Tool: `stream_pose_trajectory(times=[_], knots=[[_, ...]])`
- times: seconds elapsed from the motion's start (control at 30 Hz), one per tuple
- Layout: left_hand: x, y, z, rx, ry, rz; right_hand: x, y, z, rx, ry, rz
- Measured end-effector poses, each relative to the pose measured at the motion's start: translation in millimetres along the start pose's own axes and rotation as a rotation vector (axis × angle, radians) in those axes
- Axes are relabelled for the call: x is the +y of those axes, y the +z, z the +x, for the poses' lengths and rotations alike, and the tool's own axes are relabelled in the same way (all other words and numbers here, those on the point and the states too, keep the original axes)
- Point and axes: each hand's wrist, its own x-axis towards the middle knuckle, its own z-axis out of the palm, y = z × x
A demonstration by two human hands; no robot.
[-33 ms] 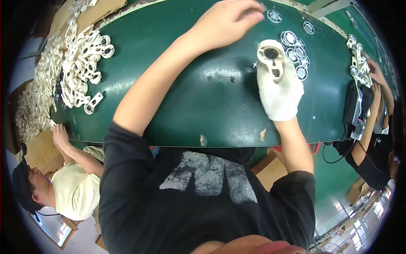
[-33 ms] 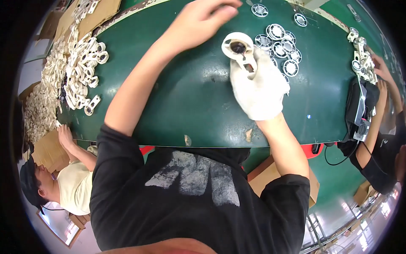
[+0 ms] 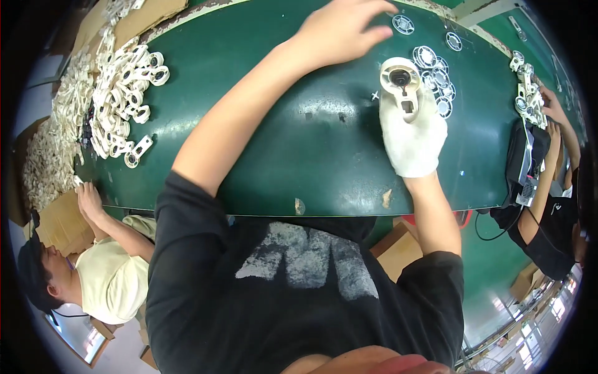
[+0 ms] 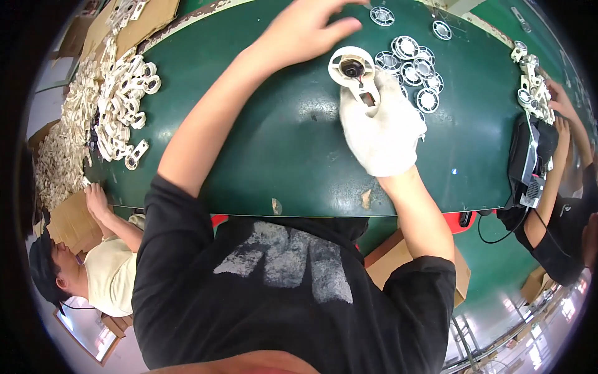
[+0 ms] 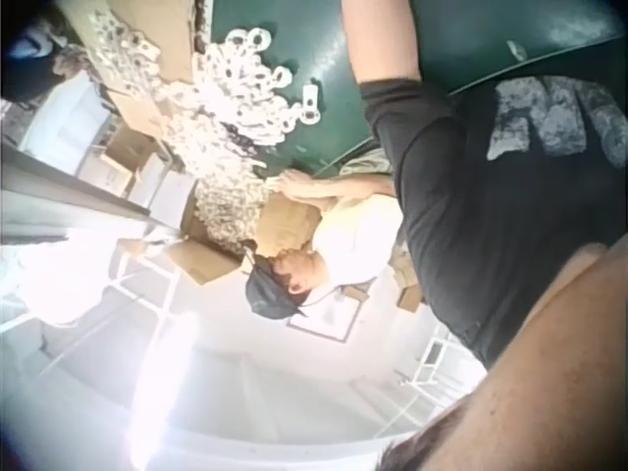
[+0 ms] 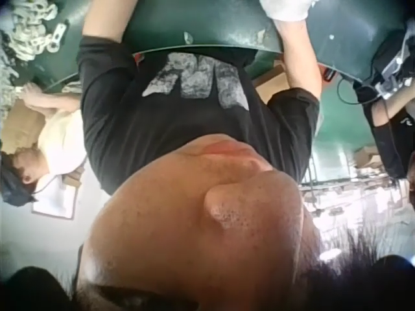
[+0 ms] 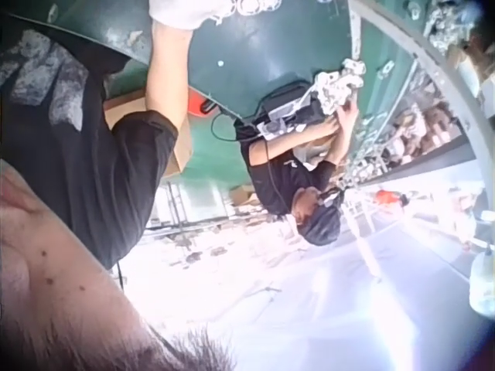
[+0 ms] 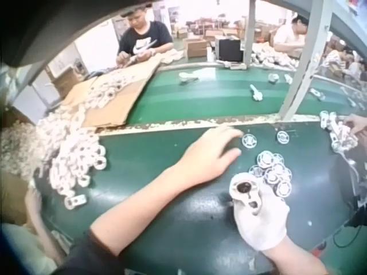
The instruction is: The person assembles small circular metal components into white plastic frames by hand at a factory workbench, creating assembled units.
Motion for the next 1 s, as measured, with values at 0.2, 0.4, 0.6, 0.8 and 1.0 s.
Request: stream_pose_trajectory(times=[0.2, 0.4, 0.6, 0.8, 1.0], knots=[[-20, 32, 29, -0.12, 0.129, 0.109, -2, -6, -1, -0.106, -0.039, -0.017], [-13, -4, -42, -0.108, -0.155, 0.276, 7, -2, -2, -0.175, -0.158, -0.03], [3, -51, -110, -0.055, -0.326, 0.359, 1, -2, -14, -0.346, -0.293, -0.159], [10, -65, -138, -0.128, -0.205, 0.321, -10, -3, -13, -0.527, -0.098, -0.236], [50, -48, -129, 0.046, -0.123, -0.113, -6, -2, -9, -0.582, -0.129, -0.216]])
